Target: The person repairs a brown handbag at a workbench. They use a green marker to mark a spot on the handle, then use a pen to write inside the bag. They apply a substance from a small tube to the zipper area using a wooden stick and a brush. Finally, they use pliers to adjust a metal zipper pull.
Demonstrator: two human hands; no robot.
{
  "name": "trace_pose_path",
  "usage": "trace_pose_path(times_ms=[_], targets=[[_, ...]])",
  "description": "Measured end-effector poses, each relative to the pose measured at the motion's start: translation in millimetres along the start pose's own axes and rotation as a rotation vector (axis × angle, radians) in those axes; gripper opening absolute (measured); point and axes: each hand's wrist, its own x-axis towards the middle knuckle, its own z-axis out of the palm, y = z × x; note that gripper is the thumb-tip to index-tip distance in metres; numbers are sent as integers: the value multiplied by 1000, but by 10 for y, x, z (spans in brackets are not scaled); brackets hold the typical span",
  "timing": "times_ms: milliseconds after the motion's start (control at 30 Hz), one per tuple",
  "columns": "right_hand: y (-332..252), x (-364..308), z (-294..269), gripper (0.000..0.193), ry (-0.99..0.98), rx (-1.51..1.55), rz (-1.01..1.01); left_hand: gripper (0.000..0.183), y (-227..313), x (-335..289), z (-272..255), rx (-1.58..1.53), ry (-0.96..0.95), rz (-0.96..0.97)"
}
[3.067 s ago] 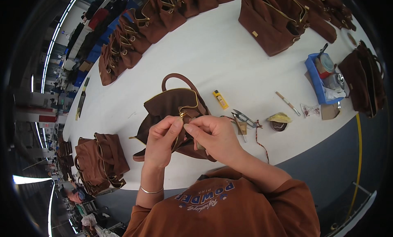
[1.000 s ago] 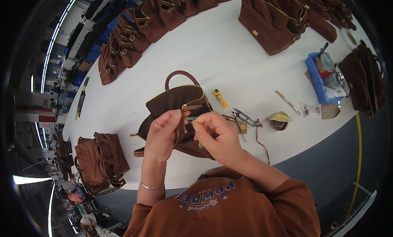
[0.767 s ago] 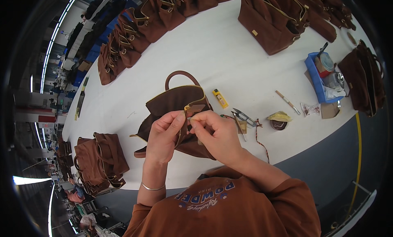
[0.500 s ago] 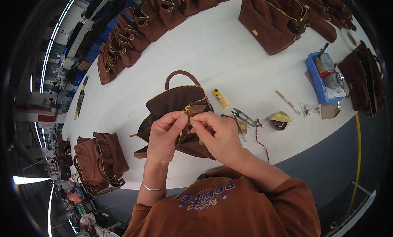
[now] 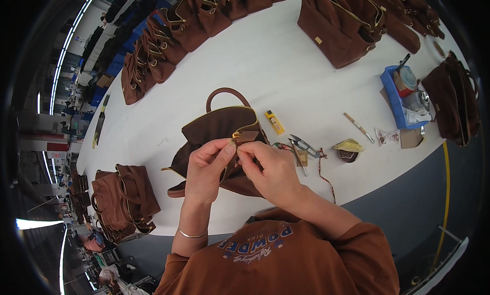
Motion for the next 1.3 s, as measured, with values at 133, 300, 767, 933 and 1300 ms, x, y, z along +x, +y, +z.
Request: trace_pose_path(times_ms=[133, 300, 767, 933, 1300], targets=[[7, 3, -1, 10, 4, -19, -26, 21, -3, 6, -10, -3, -16, 3], [5, 5, -2, 10, 8, -36, -48, 21, -12, 7, -12, -18, -18, 0], [94, -10, 20, 15, 30, -4, -53, 20, -1, 4, 12, 27, 32, -33], [73, -12, -78, 13, 35, 108, 72, 22, 22, 23, 10, 25, 86, -50], [80, -25, -340, 9, 108, 239, 168, 23, 66, 30, 5, -30, 52, -128]])
